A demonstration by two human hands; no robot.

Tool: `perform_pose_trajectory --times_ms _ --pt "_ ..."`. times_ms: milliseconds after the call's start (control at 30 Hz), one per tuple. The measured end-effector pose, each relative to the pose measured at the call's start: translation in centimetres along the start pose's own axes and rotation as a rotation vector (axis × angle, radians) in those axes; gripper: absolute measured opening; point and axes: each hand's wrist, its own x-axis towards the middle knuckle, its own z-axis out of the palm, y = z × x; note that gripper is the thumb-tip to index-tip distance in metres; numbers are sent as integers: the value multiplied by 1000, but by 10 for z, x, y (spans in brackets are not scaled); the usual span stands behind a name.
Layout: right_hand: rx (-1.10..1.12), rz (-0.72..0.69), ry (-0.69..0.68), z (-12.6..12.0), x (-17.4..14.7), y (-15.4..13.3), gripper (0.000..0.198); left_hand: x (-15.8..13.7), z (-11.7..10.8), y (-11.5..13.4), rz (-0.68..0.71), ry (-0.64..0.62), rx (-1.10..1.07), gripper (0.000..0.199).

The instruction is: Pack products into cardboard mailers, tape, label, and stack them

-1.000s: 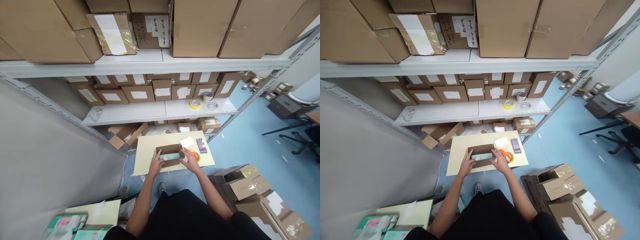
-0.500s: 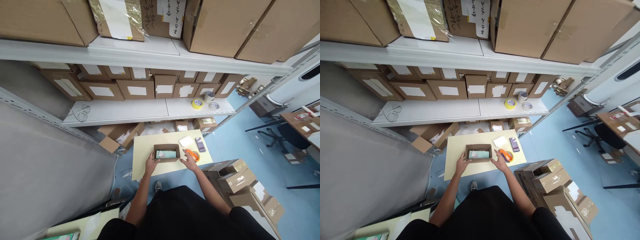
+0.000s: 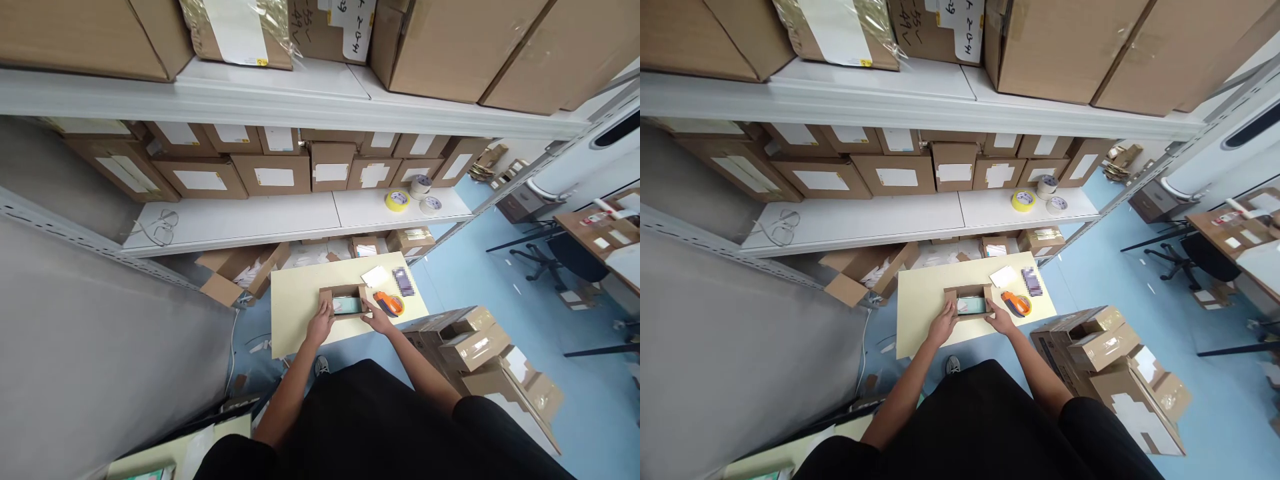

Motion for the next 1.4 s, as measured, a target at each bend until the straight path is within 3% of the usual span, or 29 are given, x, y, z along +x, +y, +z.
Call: perform_pose_trajectory --times_ms 200,467,533,633,800,867,933,1100,1267,1400 --pt "-90 -11 98 19 8 -7 50 13 -33 14 -83 -170 110 43" --pt "-93 90 169 9 23 -5 26 40 -59 36 -169 -203 224 25" --pt "-60 77 152 7 26 -6 26 44 -57 41 -207 -188 243 22" --pt "-20 103 187 11 31 -6 45 38 -46 44 -257 -110 281 27" --pt "-135 234 344 29 34 -1 88 20 -26 37 -242 187 340 79" --pt "-181 190 369 33 35 1 97 19 -24 33 -188 226 364 96" --pt "-221 92 359 31 35 2 102 23 -25 30 -108 193 387 100" --pt "-298 -99 273 24 33 5 89 26 -25 26 0 88 382 80" --pt "-343 -31 193 30 21 11 52 13 -4 22 -24 30 372 54" --pt "-349 5 121 36 14 11 45 11 7 19 -53 -39 377 55"
